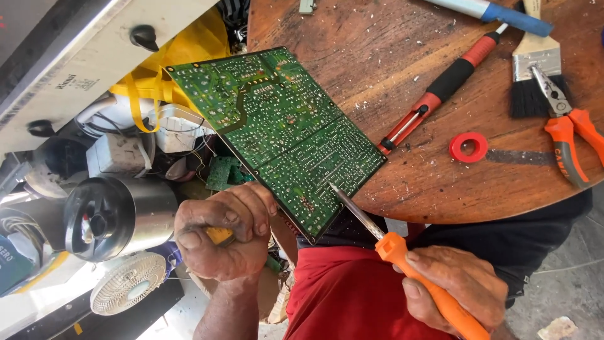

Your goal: The person holds a green circuit board with one hand and uses a soldering iron with the other to apply heat to various points on the board. The person works over a wooden table cluttered with tools and electronic components.

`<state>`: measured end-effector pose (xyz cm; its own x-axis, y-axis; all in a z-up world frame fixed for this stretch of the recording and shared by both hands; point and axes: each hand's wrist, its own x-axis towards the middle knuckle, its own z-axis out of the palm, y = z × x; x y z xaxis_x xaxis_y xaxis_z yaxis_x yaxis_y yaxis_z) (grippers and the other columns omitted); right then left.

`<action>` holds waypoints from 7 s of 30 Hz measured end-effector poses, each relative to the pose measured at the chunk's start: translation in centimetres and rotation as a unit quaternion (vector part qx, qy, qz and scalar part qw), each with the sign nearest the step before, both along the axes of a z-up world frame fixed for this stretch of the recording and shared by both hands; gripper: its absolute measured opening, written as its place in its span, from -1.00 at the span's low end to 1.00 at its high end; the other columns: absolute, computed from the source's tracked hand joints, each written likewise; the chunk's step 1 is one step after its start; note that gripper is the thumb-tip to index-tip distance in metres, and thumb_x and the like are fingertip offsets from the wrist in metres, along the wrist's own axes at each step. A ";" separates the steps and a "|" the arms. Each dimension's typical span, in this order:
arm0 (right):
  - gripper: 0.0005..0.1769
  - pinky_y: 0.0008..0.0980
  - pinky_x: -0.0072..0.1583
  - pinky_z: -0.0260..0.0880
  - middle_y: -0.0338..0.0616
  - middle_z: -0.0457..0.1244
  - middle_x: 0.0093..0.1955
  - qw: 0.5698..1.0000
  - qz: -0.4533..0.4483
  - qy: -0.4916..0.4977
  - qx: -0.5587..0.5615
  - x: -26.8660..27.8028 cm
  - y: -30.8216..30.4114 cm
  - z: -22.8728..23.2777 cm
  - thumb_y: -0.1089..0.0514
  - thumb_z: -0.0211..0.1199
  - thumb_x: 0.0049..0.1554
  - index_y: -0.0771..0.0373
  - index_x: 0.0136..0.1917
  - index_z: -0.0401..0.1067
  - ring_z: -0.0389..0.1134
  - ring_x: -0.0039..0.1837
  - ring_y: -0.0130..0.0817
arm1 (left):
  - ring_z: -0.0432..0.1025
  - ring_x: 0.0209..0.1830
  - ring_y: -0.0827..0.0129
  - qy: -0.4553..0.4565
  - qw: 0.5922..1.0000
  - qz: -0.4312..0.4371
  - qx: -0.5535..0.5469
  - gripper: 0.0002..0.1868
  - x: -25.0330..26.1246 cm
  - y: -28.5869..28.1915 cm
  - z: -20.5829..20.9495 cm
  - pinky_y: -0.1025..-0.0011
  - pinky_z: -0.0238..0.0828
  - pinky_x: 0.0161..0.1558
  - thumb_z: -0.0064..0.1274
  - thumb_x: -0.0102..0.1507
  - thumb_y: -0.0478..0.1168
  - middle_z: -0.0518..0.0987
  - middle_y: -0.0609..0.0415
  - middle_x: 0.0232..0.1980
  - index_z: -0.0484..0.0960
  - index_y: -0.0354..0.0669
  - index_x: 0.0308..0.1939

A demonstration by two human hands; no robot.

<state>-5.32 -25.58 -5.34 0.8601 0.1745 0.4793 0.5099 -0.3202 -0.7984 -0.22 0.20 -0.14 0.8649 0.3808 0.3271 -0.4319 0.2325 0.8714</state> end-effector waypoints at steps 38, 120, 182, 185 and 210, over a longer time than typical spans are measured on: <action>-0.73 -0.38 -0.08 0.70 -0.06 0.44 -0.20 0.999 -0.027 0.020 -0.013 -0.7 -0.3 -1.0 0.15 0.30 0.04 0.42 -0.07 0.50 0.55 -0.21 -0.33 | 0.21 -0.71 0.31 0.009 1.000 -0.013 -0.008 -0.59 -0.2 0.1 0.1 0.26 0.32 -0.49 0.03 0.42 0.12 0.21 0.15 -0.68 0.47 -0.08 -0.35; -0.71 -0.44 0.09 0.60 -0.04 0.45 -0.05 0.971 0.114 0.207 -0.028 11.9 -1.0 -5.2 0.16 0.42 -0.06 0.30 -0.06 0.55 0.55 -0.02 -0.25 | 0.04 -0.75 0.47 -0.011 0.931 -0.248 -0.266 -0.75 11.8 12.0 -9.4 0.39 0.17 -0.63 -0.24 0.38 -0.12 0.16 0.27 -0.65 0.40 -0.12 -0.33; -0.69 -0.36 0.21 0.63 -0.12 0.44 0.03 0.980 -0.052 0.187 -0.033 -4.7 -1.0 -1.3 0.08 0.27 0.07 0.09 0.11 0.52 0.57 0.06 -0.26 | 0.20 -0.70 0.32 0.008 0.998 -0.036 -0.053 -0.75 0.0 2.0 -0.7 0.29 0.25 -0.53 -0.13 0.46 -0.08 0.18 0.12 -0.66 0.45 -0.11 -0.24; -0.72 -0.35 0.20 0.66 -0.12 0.45 0.00 0.976 -0.074 0.203 0.007 -5.3 -0.2 -1.4 0.08 0.29 0.06 0.12 0.07 0.55 0.57 0.03 -0.28 | 0.22 -0.70 0.30 0.015 0.997 -0.040 -0.058 -0.72 -0.1 1.6 -0.2 0.27 0.26 -0.51 -0.03 0.45 -0.05 0.21 0.11 -0.66 0.49 -0.12 -0.26; -0.71 -0.33 0.24 0.68 -0.18 0.45 0.08 0.987 -0.021 0.160 -0.010 -4.9 -1.1 -0.5 0.12 0.21 0.13 0.12 0.14 0.49 0.58 0.07 -0.36 | 0.19 -0.71 0.35 0.029 0.999 -0.020 -0.022 -0.71 -0.5 0.8 0.2 0.29 0.28 -0.50 -0.04 0.44 -0.02 0.21 0.14 -0.65 0.44 -0.08 -0.28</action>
<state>-10.22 -26.67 -5.88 0.9737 0.1421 0.1783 0.2181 -0.3533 -0.9097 -0.71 1.00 0.11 0.8963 0.3596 0.2594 -0.3709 0.2876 0.8830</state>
